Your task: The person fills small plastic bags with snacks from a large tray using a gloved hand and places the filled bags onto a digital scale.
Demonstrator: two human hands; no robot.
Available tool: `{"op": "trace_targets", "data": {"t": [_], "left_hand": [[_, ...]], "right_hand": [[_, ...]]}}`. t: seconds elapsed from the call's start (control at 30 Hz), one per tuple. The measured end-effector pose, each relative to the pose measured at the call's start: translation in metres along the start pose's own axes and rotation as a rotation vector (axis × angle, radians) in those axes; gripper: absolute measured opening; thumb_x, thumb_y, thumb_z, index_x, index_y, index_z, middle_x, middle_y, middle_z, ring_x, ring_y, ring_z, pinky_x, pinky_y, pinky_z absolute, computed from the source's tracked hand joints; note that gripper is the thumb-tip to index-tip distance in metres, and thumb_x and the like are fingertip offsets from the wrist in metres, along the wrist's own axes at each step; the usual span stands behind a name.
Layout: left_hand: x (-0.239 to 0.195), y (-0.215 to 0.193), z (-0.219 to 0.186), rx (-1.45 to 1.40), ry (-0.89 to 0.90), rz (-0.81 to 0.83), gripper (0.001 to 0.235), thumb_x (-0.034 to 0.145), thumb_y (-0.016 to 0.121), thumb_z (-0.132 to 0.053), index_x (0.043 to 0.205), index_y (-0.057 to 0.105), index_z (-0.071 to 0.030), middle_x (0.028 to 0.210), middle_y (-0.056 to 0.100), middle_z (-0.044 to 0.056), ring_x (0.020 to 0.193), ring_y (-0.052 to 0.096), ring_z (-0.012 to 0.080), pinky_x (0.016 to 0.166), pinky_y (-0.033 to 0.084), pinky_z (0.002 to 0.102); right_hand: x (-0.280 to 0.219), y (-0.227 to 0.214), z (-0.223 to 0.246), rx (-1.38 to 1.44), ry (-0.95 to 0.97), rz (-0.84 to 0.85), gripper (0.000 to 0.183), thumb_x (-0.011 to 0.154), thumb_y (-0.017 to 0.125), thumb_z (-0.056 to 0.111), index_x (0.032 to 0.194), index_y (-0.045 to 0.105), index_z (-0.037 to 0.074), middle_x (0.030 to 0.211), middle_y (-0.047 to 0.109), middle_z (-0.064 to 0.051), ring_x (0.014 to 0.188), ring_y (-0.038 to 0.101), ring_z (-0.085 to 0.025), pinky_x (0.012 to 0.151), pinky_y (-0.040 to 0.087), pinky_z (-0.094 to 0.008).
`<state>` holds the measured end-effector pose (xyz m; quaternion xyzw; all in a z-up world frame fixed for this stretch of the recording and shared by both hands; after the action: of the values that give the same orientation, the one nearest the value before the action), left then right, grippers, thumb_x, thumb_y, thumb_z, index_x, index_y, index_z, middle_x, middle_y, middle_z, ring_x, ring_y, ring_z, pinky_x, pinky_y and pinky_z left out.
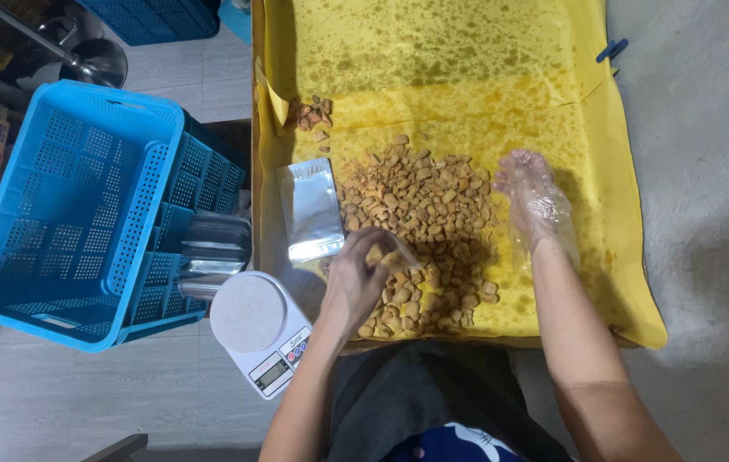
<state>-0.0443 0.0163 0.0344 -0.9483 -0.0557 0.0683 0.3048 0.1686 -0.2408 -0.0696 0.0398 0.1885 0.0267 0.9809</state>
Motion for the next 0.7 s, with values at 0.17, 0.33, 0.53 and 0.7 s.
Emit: {"op": "trace_targets", "data": {"t": [0.17, 0.33, 0.53, 0.7], "left_hand": [[0.002, -0.003, 0.016, 0.085, 0.062, -0.013, 0.066, 0.07, 0.067, 0.01, 0.134, 0.055, 0.002, 0.149, 0.045, 0.023, 0.134, 0.049, 0.0441, 0.107, 0.046, 0.047], [-0.003, -0.002, 0.01, -0.097, -0.249, -0.045, 0.067, 0.076, 0.067, 0.005, 0.14, 0.05, -0.004, 0.149, 0.048, 0.014, 0.113, 0.065, 0.0295, 0.086, 0.059, 0.036], [-0.004, -0.011, -0.016, -0.173, -0.476, -0.026, 0.065, 0.078, 0.06, 0.005, 0.141, 0.051, -0.008, 0.15, 0.05, 0.007, 0.073, 0.066, 0.0209, 0.072, 0.059, 0.033], [0.011, -0.009, -0.017, -0.144, -0.394, -0.078, 0.069, 0.077, 0.061, 0.006, 0.144, 0.047, -0.003, 0.153, 0.044, 0.013, 0.074, 0.065, 0.0188, 0.075, 0.058, 0.033]], "right_hand": [[0.049, -0.009, -0.024, -0.493, 0.068, 0.09, 0.039, 0.097, 0.06, 0.01, 0.136, 0.053, 0.009, 0.131, 0.058, -0.012, 0.109, 0.062, -0.025, 0.089, 0.057, -0.037], [0.084, 0.025, -0.053, -0.877, 0.076, 0.141, 0.042, 0.097, 0.051, 0.004, 0.138, 0.056, 0.011, 0.147, 0.055, -0.01, 0.113, 0.067, -0.025, 0.09, 0.061, -0.039], [0.127, 0.055, -0.068, -1.296, -0.259, 0.31, 0.031, 0.101, 0.053, 0.012, 0.131, 0.06, 0.008, 0.132, 0.057, -0.019, 0.125, 0.055, -0.035, 0.109, 0.044, -0.045], [0.138, 0.077, -0.067, -1.265, 0.117, 0.381, 0.025, 0.1, 0.055, 0.01, 0.125, 0.058, 0.006, 0.118, 0.057, -0.016, 0.113, 0.057, -0.031, 0.104, 0.048, -0.043]]}}
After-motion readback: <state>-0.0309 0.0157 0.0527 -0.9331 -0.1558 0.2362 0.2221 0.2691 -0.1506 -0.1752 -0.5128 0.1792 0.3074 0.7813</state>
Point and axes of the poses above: each hand's wrist, its own x-axis towards the middle knuckle, its own y-axis out of the palm, z = x × y, the point moved 1 cm from there along x, towards the middle knuckle
